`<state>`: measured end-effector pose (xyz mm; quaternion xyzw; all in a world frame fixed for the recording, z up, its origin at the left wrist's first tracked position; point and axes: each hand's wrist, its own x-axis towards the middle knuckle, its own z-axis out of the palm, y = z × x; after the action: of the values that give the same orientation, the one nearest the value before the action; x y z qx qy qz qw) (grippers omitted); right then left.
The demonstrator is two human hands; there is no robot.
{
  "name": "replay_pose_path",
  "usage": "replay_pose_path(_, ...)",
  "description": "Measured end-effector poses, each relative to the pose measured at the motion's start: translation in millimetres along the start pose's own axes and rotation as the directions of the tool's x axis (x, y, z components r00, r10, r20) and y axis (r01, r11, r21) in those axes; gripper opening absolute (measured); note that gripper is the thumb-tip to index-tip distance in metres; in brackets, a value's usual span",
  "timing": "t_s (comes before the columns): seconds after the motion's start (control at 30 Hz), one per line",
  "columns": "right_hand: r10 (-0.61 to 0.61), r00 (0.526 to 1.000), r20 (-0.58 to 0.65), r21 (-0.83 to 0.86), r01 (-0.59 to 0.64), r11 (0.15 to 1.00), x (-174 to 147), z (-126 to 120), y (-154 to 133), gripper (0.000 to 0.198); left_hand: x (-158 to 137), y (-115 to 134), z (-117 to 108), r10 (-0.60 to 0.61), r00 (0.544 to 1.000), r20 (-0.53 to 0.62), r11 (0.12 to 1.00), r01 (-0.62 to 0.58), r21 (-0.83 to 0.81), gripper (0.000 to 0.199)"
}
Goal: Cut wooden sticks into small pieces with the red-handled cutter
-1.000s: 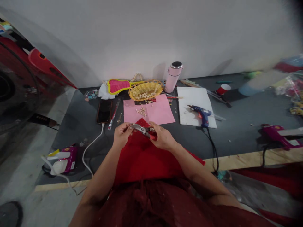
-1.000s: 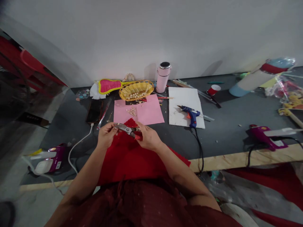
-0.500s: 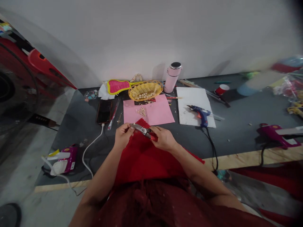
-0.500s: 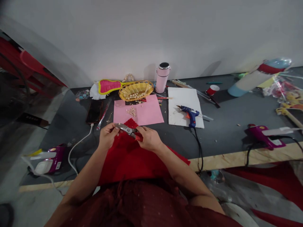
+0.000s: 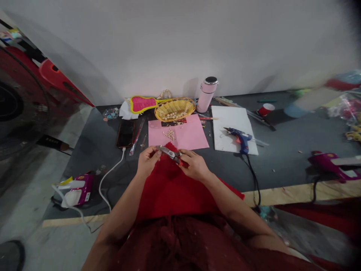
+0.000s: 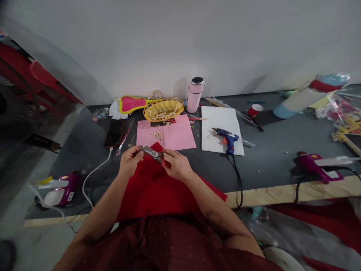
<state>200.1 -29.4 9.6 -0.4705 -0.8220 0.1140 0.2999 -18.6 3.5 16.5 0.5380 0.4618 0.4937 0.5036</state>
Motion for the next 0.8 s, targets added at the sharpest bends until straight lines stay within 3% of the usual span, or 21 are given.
replay_pose_path(0.17, -0.072, 0.997, -0.006, -0.028, 0.071, 0.997, 2.4, -1.9, -0.3, 0.011, 0.5, 0.6, 0.6, 0.018, 1.000, 0.022, 0.999, -0.017, -0.043, 0.019)
replay_pose_path(0.37, -0.051, 0.998, -0.032, -0.053, 0.050, 0.997, 5.5, -9.1, -5.0, 0.004, 1.6, 1.1, 2.8, 0.034, 0.997, -0.071, 0.995, -0.040, -0.087, 0.024)
replay_pose_path(0.63, -0.026, 1.000, -0.001, -0.166, 0.026, 0.986, 3.1, -9.4, -7.6, 0.008, 2.6, 1.5, 5.1, -0.029, 0.996, -0.087, 0.971, 0.008, -0.237, 0.034)
replay_pose_path(0.8, -0.063, 0.998, 0.007, -0.152, 0.064, 0.986, 2.9, -10.8, -7.3, 0.016, 2.0, 3.0, 8.4, -0.062, 0.994, -0.092, 0.962, 0.035, -0.269, 0.038)
